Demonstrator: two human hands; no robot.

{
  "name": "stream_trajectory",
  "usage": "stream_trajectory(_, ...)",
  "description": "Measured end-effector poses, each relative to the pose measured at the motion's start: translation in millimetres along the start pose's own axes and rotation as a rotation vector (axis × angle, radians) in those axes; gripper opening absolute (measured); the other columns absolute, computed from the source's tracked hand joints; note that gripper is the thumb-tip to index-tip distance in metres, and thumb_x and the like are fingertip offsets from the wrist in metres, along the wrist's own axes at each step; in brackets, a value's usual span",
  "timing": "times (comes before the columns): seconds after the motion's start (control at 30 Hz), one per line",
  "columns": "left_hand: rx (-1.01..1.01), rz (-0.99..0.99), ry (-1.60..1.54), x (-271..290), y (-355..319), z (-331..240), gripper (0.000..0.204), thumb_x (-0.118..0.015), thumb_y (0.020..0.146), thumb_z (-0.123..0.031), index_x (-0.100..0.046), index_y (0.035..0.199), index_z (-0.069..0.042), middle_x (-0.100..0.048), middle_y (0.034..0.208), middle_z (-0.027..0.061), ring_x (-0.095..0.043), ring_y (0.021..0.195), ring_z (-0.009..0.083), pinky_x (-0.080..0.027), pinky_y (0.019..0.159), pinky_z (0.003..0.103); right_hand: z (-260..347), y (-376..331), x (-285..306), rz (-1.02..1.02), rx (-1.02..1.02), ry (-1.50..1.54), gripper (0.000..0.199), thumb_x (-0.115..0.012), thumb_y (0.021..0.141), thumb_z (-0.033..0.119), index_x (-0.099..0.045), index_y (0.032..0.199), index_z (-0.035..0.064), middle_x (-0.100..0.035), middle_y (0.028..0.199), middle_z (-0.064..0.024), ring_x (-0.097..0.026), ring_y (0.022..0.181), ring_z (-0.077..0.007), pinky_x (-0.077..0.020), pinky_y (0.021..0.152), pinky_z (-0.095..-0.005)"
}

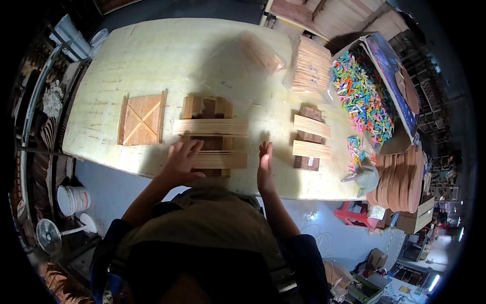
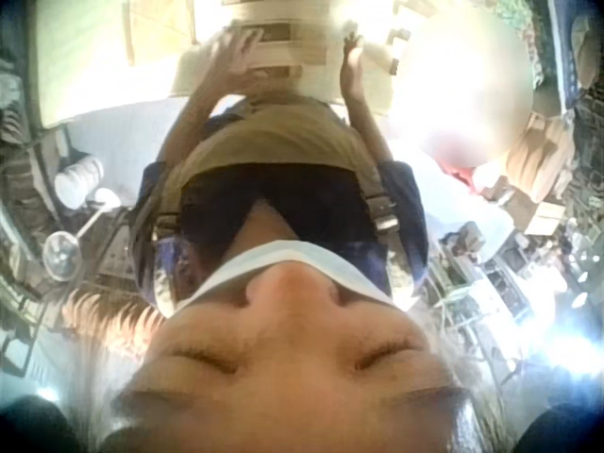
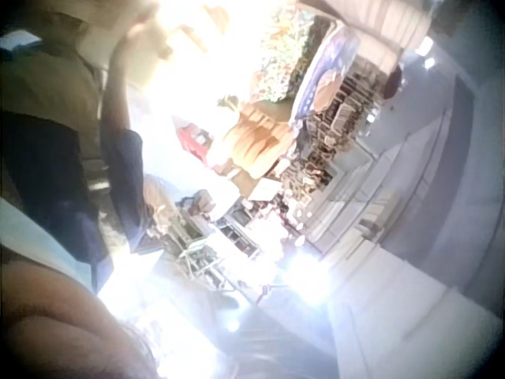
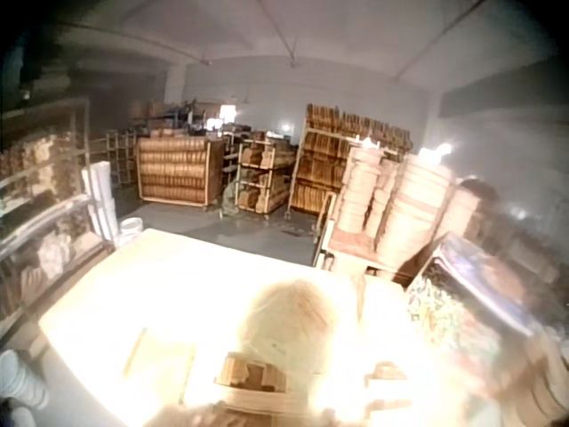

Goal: The person assembles small wooden pieces on a workbench, applying adhesive to edges and joining them into rectangular frames. They then handle guitar-shaped wooden blanks, attaching colorful plastic sticks to the edges and stacking the finished blanks.

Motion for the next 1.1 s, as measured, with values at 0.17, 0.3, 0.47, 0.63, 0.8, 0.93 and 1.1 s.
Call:
stream_trajectory(0.17, -0.117, 0.044, -0.091, -47, 8, 15, 0.074, -0.079, 0.062, -0.027, -0.053, 0.127, -0.005, -0.051, 0.109, 0.0109, -0.047, 0.104, 0.0313, -0.039, 0.091, 0.042, 37, -28, -42, 0.133, 0.233, -0.604, 0.081, -0.049, 0.093, 0.044, -0.015, 0.145, -0.0075, -0.018, 0.152, -0.0267, -0.019, 0.142, -0.0388, -0.0157, 0.115, -0.0458)
stream_trajectory(0.3, -0.112, 0.034, -0.15, -44, 5, 16, 0.068, -0.078, 0.066, -0.023, -0.054, 0.127, -0.005, -0.05, 0.104, 0.0106, -0.047, 0.102, 0.0309, -0.038, 0.091, 0.042, 47, -40, -92, 0.262, 0.398, -1.195, 0.084, -0.058, 0.088, 0.042, -0.019, 0.145, -0.0056, -0.021, 0.151, -0.0268, -0.016, 0.143, -0.0402, -0.0161, 0.115, -0.0498)
stream_trajectory(0.47, -0.164, 0.037, -0.18, -44, 3, 14, 0.066, -0.076, 0.07, -0.022, -0.053, 0.129, -0.004, -0.05, 0.105, 0.0111, -0.047, 0.103, 0.0307, -0.039, 0.091, 0.042, 23, -44, -97, 0.217, 0.414, -1.252, 0.093, -0.058, 0.082, 0.054, -0.025, 0.143, -0.0074, -0.024, 0.149, -0.0278, -0.021, 0.14, -0.0419, -0.0192, 0.112, -0.0548)
stream_trajectory(0.63, -0.215, -0.028, -0.149, -35, 2, 2, 0.061, -0.075, 0.071, -0.02, -0.055, 0.126, -0.004, -0.051, 0.108, 0.0109, -0.048, 0.105, 0.0312, -0.04, 0.09, 0.044, 30, -44, -98, 0.21, 0.417, -1.277, 0.098, -0.06, 0.077, 0.058, -0.026, 0.142, -0.0081, -0.026, 0.148, -0.029, -0.024, 0.139, -0.0429, -0.0206, 0.111, -0.0557)
stream_trajectory(0.8, -0.2, -0.051, -0.064, -27, 7, -14, 0.049, -0.074, 0.071, -0.016, -0.058, 0.115, -0.002, -0.052, 0.106, 0.0131, -0.05, 0.102, 0.0325, -0.041, 0.088, 0.045, 20, -53, -98, 0.153, 0.49, -1.276, 0.102, -0.062, 0.076, 0.058, -0.025, 0.141, -0.0117, -0.025, 0.147, -0.0314, -0.023, 0.139, -0.0448, -0.0203, 0.111, -0.056)
stream_trajectory(0.93, -0.133, 0.104, -0.026, -44, 33, -17, 0.039, -0.072, 0.069, -0.01, -0.059, 0.105, 0.0, -0.053, 0.102, 0.0162, -0.052, 0.101, 0.0351, -0.043, 0.086, 0.046, 18, -37, -81, 0.307, 0.379, -1.267, 0.089, -0.063, 0.082, 0.048, -0.026, 0.143, -0.0057, -0.012, 0.152, -0.0277, -0.012, 0.142, -0.042, -0.0106, 0.112, -0.0599)
stream_trajectory(1.1, -0.095, 0.237, 0.164, -38, 34, -28, 0.033, -0.076, 0.063, -0.011, -0.059, 0.09, -0.002, -0.054, 0.096, 0.0173, -0.058, 0.088, 0.037, -0.049, 0.076, 0.046, 107, -48, 57, -0.138, 0.485, -1.151, 0.055, -0.067, 0.078, 0.028, -0.052, 0.123, 0.0003, -0.05, 0.127, -0.0228, -0.048, 0.118, -0.0366, -0.0347, 0.097, -0.0558)
Point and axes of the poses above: each hand's wrist, its own y-axis towards the middle knuckle, its own x-axis out of the back of the hand, z = x × y, the point moved 9 cm from there along y, towards the middle knuckle
